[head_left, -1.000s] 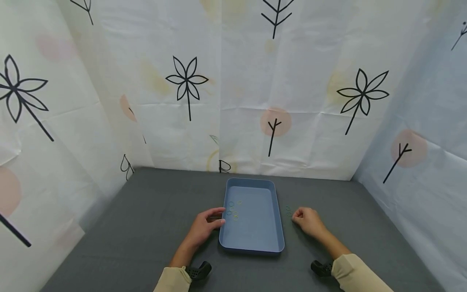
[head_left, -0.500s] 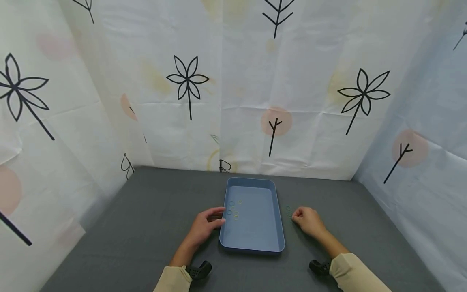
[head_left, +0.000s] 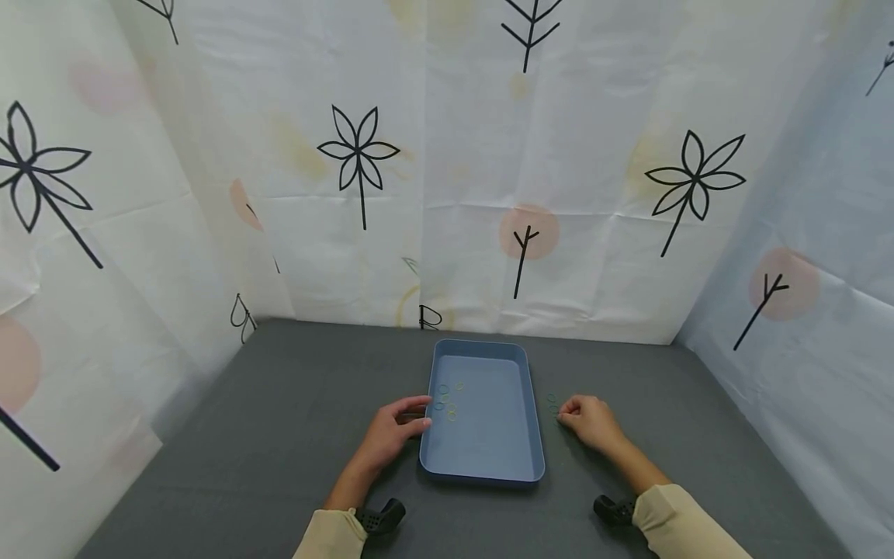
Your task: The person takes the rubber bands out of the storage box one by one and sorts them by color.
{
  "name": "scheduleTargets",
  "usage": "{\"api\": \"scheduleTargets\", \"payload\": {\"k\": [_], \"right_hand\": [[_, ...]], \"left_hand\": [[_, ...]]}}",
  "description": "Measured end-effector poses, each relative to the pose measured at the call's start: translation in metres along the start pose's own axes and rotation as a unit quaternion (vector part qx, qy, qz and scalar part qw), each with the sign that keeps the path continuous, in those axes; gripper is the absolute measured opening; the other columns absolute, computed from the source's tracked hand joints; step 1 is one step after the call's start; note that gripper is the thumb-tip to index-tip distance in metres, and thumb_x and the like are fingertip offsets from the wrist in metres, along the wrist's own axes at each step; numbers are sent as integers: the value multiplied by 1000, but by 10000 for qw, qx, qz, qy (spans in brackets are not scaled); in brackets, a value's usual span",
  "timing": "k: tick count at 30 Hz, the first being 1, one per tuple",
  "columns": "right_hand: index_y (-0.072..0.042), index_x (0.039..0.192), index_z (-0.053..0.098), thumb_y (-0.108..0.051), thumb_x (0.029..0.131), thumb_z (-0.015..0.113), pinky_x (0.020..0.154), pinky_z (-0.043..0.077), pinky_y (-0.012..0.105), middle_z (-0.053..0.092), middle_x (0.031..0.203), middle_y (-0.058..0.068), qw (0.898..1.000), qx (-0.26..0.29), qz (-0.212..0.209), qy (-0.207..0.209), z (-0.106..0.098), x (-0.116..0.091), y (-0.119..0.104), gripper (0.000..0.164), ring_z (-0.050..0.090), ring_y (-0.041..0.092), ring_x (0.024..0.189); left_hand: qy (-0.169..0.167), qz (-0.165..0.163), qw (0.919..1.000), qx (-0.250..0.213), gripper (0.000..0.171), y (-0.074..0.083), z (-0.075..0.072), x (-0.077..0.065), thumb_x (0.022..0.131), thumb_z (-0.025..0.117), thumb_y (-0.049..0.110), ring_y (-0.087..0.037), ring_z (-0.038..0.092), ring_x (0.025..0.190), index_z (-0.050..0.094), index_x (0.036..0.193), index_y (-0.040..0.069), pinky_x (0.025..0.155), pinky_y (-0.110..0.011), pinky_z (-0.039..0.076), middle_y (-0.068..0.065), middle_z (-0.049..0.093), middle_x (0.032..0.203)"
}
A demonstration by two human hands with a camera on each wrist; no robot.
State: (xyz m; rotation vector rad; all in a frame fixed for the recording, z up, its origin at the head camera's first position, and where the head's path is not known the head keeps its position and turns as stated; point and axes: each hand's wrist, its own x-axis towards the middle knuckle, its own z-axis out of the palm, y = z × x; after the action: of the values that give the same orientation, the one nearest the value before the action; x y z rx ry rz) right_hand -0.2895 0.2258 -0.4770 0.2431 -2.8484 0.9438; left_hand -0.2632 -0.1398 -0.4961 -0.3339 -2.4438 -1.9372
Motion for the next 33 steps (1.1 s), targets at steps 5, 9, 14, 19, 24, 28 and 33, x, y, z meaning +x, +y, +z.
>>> {"api": "scheduleTargets", "payload": {"k": [5,9,14,19,24,28,33], "right_hand": [[-5,76,67,-4,82,71,60,42,32,59,68,-2,9999,118,-17,-24,-4,1,-2,7,50,13,62],[-5,79,67,-3,84,69,61,42,33,61,72,-1,9998,213,7,43,-9,4,-9,6,51,14,65],[-4,83,67,-5,87,68,62,45,35,64,76,1,9994,297,-85,164,-14,13,-21,4,55,16,68],[-3,88,67,-8,89,68,61,46,35,64,79,1,9990,388,-144,168,-15,22,-36,5,56,16,69],[-4,91,67,-8,90,67,60,46,34,64,81,1,9992,359,-185,23,-12,31,-56,4,56,16,69],[-3,92,67,-9,92,66,60,46,34,63,80,2,9988,376,-280,-150,-6,36,-74,5,55,16,68],[-3,89,67,-5,92,64,58,48,31,61,75,1,9954,632,-565,-454,4,45,-88,4,55,14,64]], "left_hand": [[-25,-13,10000,10,38,1,1,0,91,70,13,-31,62,102,63,127,3,86,-44,52,-20,61,123],[-7,-20,10000,-74,38,2,1,0,90,70,13,-31,63,102,63,126,2,85,-43,52,-20,61,123],[59,20,9998,-180,40,1,1,0,89,71,12,-33,62,102,63,126,1,84,-45,52,-23,60,123],[37,-53,10000,-44,39,0,1,0,89,72,15,-31,62,102,64,126,3,85,-43,52,-21,61,123],[16,-31,10000,26,39,-2,0,0,90,71,15,-31,63,102,64,126,3,85,-42,52,-21,61,123],[36,-30,10000,-73,40,-1,0,0,89,71,15,-31,63,102,63,126,2,85,-43,52,-21,61,123],[-27,-86,9999,-108,39,1,0,0,90,70,14,-30,63,104,63,127,3,87,-44,51,-20,61,124]]}}
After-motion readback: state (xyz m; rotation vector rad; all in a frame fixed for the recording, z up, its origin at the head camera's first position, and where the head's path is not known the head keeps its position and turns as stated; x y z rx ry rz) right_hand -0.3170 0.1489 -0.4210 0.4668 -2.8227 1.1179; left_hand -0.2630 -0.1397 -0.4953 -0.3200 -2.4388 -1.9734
